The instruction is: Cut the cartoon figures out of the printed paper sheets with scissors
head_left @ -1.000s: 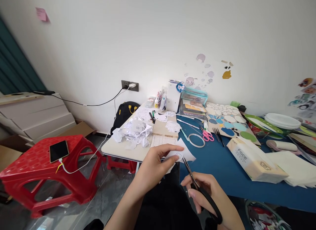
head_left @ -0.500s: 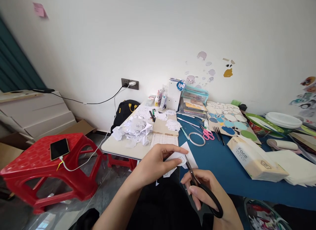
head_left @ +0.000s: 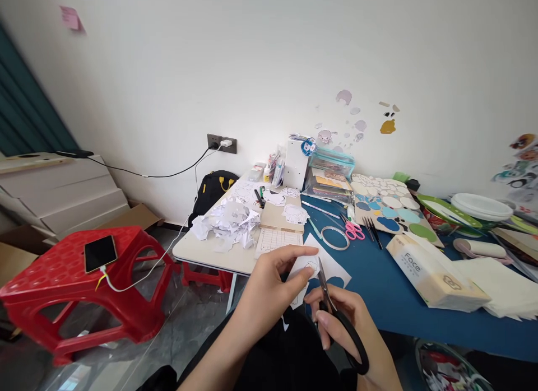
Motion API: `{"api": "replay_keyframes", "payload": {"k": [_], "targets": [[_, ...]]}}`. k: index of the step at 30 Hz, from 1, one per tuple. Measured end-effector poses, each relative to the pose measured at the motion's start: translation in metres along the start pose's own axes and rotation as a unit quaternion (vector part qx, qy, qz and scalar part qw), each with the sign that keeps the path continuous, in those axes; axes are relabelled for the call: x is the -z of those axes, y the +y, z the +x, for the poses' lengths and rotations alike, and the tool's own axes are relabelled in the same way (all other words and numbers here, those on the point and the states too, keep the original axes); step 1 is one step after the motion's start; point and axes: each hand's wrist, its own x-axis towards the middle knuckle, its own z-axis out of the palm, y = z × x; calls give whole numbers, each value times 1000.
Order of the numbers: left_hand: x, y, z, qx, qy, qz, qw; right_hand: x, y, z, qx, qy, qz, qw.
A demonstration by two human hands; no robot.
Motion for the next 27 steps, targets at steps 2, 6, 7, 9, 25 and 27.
{"api": "replay_keyframes", "payload": {"k": [2, 6, 7, 9, 25, 27], "targets": [[-3, 1, -2, -10, 18, -3, 1000, -2, 0, -1, 2, 15, -2, 1000], [-5, 1, -5, -26, 35, -17, 999, -7, 0, -1, 9, 47, -15, 999], [-5, 0, -6, -28, 37, -19, 999, -8, 0, 0, 11, 53, -19, 998], [-6, 0, -7, -33, 44, -21, 998, -10, 0, 1, 17, 50, -27, 998], [-4, 2, -11, -57, 51, 0, 997, -15, -1, 0, 24, 97, -111, 989], [-1, 2, -10, -55, 44, 11, 997, -13, -1, -1, 27, 96, -115, 988]]}}
